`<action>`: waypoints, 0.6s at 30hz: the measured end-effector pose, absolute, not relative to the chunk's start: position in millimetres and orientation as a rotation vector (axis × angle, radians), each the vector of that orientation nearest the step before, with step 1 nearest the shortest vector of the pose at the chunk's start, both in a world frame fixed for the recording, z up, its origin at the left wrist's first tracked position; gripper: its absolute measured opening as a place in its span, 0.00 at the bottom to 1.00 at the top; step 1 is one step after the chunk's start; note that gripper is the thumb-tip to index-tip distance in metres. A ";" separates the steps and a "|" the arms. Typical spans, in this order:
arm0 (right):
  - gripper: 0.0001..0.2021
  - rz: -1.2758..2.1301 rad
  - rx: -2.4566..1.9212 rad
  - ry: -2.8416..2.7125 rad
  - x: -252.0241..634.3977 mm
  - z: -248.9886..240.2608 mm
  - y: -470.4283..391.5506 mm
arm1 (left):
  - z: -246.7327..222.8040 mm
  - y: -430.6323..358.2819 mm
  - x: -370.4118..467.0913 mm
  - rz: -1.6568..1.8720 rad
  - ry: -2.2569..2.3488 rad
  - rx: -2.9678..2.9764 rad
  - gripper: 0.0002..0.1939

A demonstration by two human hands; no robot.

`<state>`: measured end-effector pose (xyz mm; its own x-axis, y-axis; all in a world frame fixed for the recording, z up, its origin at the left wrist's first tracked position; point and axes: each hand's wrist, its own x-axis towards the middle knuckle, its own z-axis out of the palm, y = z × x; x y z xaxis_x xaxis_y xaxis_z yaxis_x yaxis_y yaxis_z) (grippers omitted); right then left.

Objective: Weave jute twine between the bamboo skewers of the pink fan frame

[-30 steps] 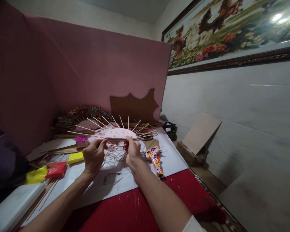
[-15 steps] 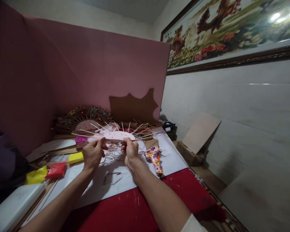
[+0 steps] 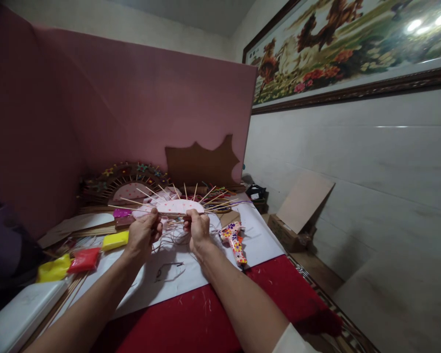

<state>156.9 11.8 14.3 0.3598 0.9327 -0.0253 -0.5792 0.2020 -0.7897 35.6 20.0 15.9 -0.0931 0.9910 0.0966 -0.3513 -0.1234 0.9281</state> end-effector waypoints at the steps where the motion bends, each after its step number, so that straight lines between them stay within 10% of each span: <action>1: 0.07 1.121 -0.811 -0.530 156.7 14.2 12.0 | 16.2 20.1 35.0 1.483 0.914 0.960 0.22; 18: 0.08 0.990 -0.847 -0.695 151.4 10.1 11.6 | 25.2 19.0 29.7 1.322 1.006 0.743 0.21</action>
